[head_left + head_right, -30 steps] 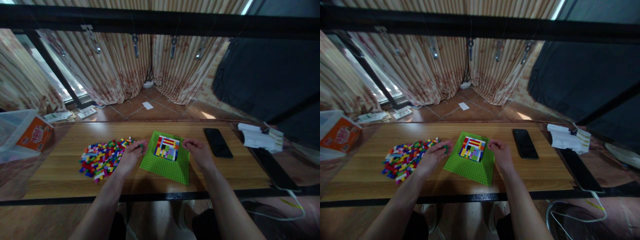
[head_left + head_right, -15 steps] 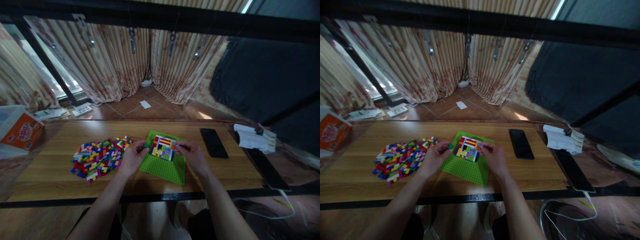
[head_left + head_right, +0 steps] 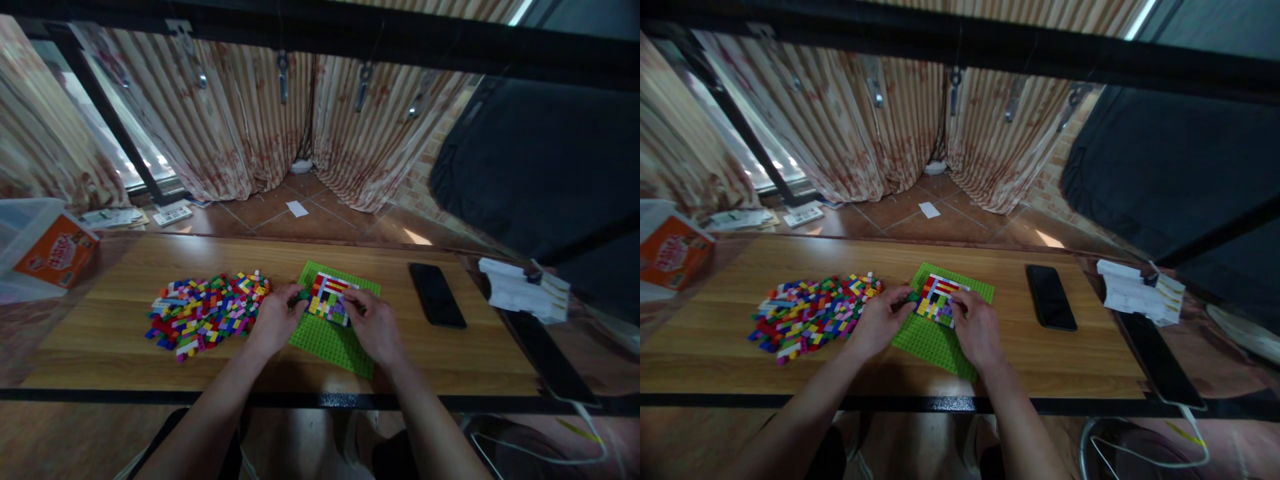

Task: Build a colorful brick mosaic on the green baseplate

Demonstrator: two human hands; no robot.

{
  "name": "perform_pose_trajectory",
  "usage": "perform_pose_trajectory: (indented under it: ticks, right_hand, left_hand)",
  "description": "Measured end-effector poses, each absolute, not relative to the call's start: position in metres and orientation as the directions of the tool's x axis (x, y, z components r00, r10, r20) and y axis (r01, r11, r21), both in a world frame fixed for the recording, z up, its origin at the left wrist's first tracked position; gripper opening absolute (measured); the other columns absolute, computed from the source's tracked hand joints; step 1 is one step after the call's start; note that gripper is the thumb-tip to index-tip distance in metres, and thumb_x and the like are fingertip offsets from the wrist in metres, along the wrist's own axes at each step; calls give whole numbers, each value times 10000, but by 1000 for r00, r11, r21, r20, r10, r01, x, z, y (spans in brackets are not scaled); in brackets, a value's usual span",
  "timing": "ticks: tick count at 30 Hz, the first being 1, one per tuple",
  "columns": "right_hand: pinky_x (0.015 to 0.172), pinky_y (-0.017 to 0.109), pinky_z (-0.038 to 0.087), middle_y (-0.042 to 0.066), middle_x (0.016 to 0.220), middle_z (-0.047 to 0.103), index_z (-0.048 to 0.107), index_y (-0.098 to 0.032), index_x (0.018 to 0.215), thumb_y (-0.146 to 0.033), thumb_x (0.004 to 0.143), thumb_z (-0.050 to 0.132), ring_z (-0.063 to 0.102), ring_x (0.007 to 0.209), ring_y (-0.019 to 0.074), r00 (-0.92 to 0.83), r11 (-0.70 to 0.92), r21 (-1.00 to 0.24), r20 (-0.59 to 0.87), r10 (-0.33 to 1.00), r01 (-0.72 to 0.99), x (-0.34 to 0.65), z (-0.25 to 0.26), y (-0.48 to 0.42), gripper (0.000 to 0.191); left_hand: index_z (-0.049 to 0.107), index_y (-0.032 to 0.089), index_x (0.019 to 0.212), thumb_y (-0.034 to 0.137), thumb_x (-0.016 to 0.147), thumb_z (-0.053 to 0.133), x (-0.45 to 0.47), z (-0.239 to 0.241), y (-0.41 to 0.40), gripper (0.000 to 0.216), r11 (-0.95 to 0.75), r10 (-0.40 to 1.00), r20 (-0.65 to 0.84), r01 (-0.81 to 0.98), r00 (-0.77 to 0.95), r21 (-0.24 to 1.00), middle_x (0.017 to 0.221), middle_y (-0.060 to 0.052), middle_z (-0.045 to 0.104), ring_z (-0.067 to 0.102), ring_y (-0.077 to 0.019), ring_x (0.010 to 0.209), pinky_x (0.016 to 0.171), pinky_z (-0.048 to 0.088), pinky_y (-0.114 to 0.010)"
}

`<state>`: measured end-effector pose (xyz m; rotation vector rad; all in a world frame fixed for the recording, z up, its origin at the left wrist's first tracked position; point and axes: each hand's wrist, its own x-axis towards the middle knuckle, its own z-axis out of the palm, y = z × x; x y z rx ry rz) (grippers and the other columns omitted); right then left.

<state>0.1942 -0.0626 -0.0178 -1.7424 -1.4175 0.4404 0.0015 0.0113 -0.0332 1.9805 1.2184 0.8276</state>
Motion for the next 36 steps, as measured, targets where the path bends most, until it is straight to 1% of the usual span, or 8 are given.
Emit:
perform_pose_trajectory:
  ticks: [8, 14, 17, 21, 25, 28, 33, 36]
  right_hand:
    - [831, 378, 514, 72, 1010, 732, 731, -225, 945, -293, 883, 519, 675, 899, 228, 306, -26, -711, 269, 913, 702, 200, -19, -63, 231]
    - [745, 339, 510, 73, 998, 723, 723, -209, 948, -330, 882, 558, 664, 848, 211, 297, 36, -768, 290, 910, 639, 203, -15, -67, 215]
    - [719, 324, 504, 61, 1001, 719, 719, -222, 954, -345, 889, 571, 659, 853, 204, 251, 107, -786, 318, 914, 609, 189, -12, -69, 203]
    - [818, 340, 505, 49, 969, 718, 716, -241, 947, -282, 914, 539, 664, 890, 201, 94, 205, -737, 342, 935, 644, 151, -10, -72, 184]
    - [786, 329, 501, 46, 915, 708, 704, -245, 944, -220, 928, 493, 664, 859, 198, -32, 256, -687, 321, 947, 680, 112, -14, -72, 213]
    - [780, 321, 496, 43, 912, 706, 701, -241, 943, -201, 928, 483, 665, 841, 192, -67, 267, -668, 309, 949, 695, 91, -19, -64, 222]
    - [799, 315, 496, 36, 915, 716, 705, -250, 939, -207, 918, 491, 672, 851, 191, -47, 259, -681, 314, 948, 685, 68, -29, -41, 219]
    - [800, 316, 493, 36, 937, 725, 710, -244, 933, -204, 909, 499, 674, 861, 193, -28, 233, -677, 300, 954, 698, 57, -33, -30, 216]
  left_hand:
    - [698, 190, 1056, 215, 833, 610, 1, -32, 9, 241, -336, 916, 159, 485, 368, 808, 1020, -70, 742, 689, -221, 907, 869, 534, -347]
    - [701, 181, 1062, 192, 842, 593, -1, -28, 7, 246, -349, 912, 158, 514, 379, 783, 993, -68, 738, 675, -205, 842, 832, 530, -340]
    - [699, 181, 1077, 175, 849, 577, -4, -25, 5, 258, -362, 911, 166, 540, 378, 760, 969, -64, 736, 670, -196, 834, 830, 529, -332]
    - [684, 196, 1114, 168, 852, 566, -15, -22, 3, 289, -387, 908, 199, 560, 368, 732, 1024, -60, 735, 678, -195, 885, 839, 531, -320]
    - [662, 211, 1172, 228, 846, 601, -40, -17, 8, 332, -345, 935, 214, 591, 283, 729, 1056, -58, 740, 689, -199, 862, 813, 541, -322]
    - [693, 206, 1112, 256, 853, 598, -65, -12, 15, 281, -299, 954, 218, 612, 206, 732, 1038, -62, 749, 695, -204, 862, 821, 536, -324]
    - [728, 218, 1034, 251, 832, 615, -107, -10, 27, 234, -205, 977, 191, 698, 100, 687, 977, -59, 761, 701, -233, 911, 843, 534, -333]
    - [732, 220, 1032, 219, 826, 605, -123, -12, 29, 243, -200, 978, 179, 723, 107, 661, 988, -57, 761, 700, -238, 927, 866, 530, -338]
